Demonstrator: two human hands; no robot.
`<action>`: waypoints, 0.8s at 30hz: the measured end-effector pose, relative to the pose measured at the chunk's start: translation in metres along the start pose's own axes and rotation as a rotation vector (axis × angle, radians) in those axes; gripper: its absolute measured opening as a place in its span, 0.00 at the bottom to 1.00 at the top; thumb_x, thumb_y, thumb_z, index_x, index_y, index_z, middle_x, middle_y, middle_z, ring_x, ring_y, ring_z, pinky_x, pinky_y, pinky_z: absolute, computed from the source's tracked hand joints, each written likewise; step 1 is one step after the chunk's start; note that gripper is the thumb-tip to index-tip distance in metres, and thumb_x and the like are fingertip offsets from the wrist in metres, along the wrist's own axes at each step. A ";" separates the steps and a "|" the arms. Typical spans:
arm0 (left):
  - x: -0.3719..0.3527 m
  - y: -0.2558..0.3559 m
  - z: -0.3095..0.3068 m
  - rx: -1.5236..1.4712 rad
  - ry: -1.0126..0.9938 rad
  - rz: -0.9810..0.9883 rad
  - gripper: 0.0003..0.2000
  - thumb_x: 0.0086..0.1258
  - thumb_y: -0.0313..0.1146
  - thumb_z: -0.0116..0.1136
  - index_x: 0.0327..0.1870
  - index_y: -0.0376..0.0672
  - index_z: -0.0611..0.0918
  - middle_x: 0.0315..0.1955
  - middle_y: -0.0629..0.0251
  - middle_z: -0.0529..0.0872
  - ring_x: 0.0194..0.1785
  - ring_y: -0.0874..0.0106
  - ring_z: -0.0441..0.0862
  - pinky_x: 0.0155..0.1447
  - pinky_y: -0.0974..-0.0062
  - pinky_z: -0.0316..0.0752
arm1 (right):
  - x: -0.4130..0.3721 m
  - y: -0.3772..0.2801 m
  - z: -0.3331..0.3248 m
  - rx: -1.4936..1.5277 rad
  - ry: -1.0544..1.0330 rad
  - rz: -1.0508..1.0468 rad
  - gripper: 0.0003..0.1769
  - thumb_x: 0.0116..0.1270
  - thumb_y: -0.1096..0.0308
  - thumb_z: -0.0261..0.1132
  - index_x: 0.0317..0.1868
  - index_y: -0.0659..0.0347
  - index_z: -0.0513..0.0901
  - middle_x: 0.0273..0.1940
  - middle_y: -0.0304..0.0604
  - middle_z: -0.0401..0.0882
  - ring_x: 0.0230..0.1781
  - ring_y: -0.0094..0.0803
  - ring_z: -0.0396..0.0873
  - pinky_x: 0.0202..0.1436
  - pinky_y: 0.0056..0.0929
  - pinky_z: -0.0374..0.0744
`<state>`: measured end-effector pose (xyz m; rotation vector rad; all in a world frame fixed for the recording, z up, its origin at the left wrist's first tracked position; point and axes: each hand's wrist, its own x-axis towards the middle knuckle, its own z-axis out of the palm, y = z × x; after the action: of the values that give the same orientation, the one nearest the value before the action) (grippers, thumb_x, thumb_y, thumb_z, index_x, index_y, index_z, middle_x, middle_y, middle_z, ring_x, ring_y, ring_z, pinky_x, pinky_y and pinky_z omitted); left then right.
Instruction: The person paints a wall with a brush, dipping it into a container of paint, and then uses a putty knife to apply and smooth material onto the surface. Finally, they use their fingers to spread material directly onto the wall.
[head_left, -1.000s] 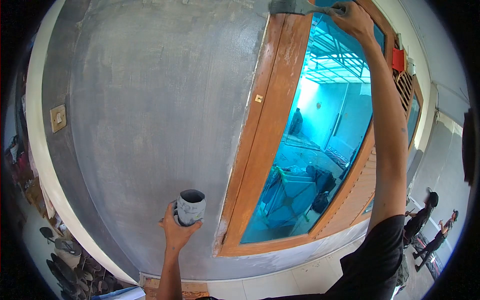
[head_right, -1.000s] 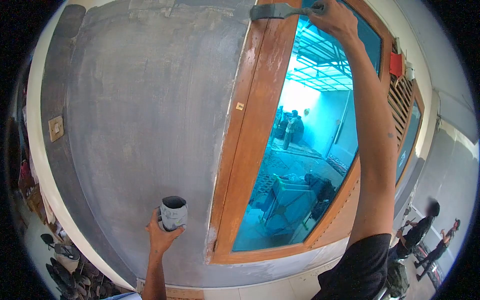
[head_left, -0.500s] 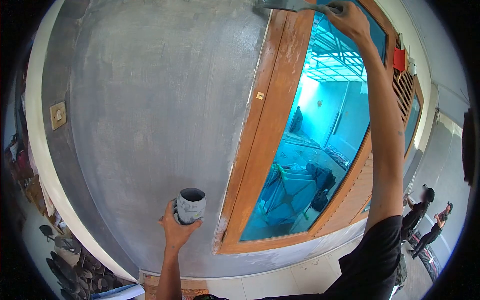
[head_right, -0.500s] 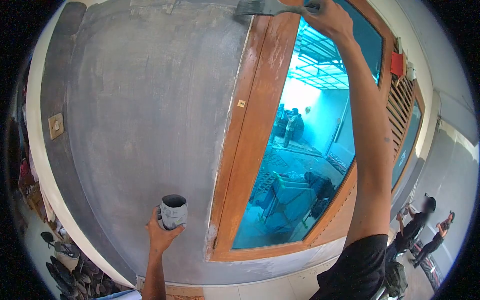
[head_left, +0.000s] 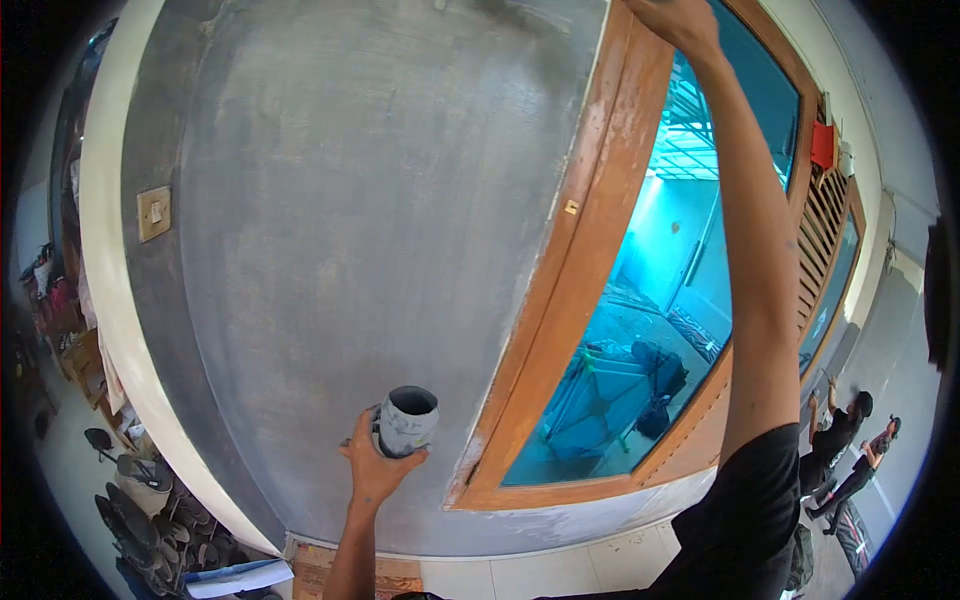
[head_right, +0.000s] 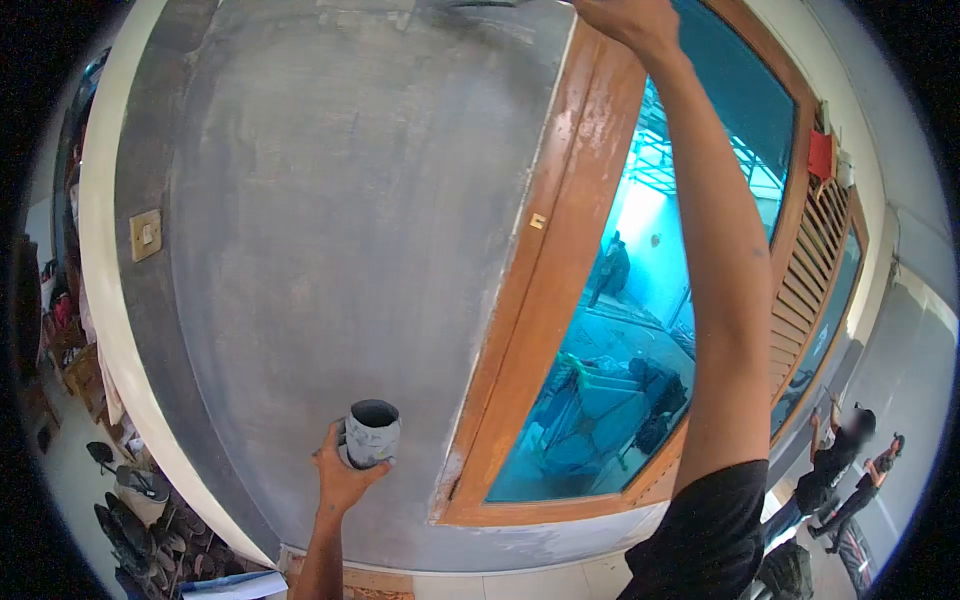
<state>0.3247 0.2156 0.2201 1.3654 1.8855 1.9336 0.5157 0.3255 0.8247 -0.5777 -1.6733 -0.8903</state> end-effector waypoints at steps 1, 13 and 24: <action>-0.001 -0.005 -0.004 -0.022 -0.009 -0.013 0.43 0.39 0.41 0.86 0.63 0.43 0.77 0.54 0.59 0.84 0.60 0.61 0.81 0.68 0.51 0.54 | 0.010 -0.018 0.012 0.006 0.001 -0.002 0.29 0.64 0.42 0.73 0.45 0.64 0.93 0.42 0.55 0.91 0.43 0.44 0.90 0.49 0.43 0.86; -0.010 -0.058 -0.083 -0.078 0.046 -0.044 0.44 0.38 0.38 0.87 0.62 0.39 0.77 0.52 0.54 0.87 0.58 0.60 0.84 0.71 0.54 0.67 | 0.084 -0.231 0.084 0.050 -0.050 -0.001 0.22 0.66 0.50 0.71 0.32 0.65 0.91 0.32 0.52 0.90 0.33 0.44 0.88 0.40 0.42 0.84; -0.010 -0.073 -0.160 -0.097 0.059 -0.042 0.44 0.40 0.40 0.88 0.61 0.35 0.77 0.54 0.51 0.83 0.60 0.55 0.81 0.68 0.52 0.68 | 0.114 -0.365 0.109 0.154 -0.042 -0.005 0.25 0.68 0.48 0.71 0.35 0.68 0.90 0.35 0.55 0.90 0.38 0.48 0.89 0.44 0.43 0.85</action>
<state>0.1917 0.1064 0.1818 1.2456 1.8032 2.0375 0.1431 0.1864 0.8251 -0.4905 -1.7641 -0.7490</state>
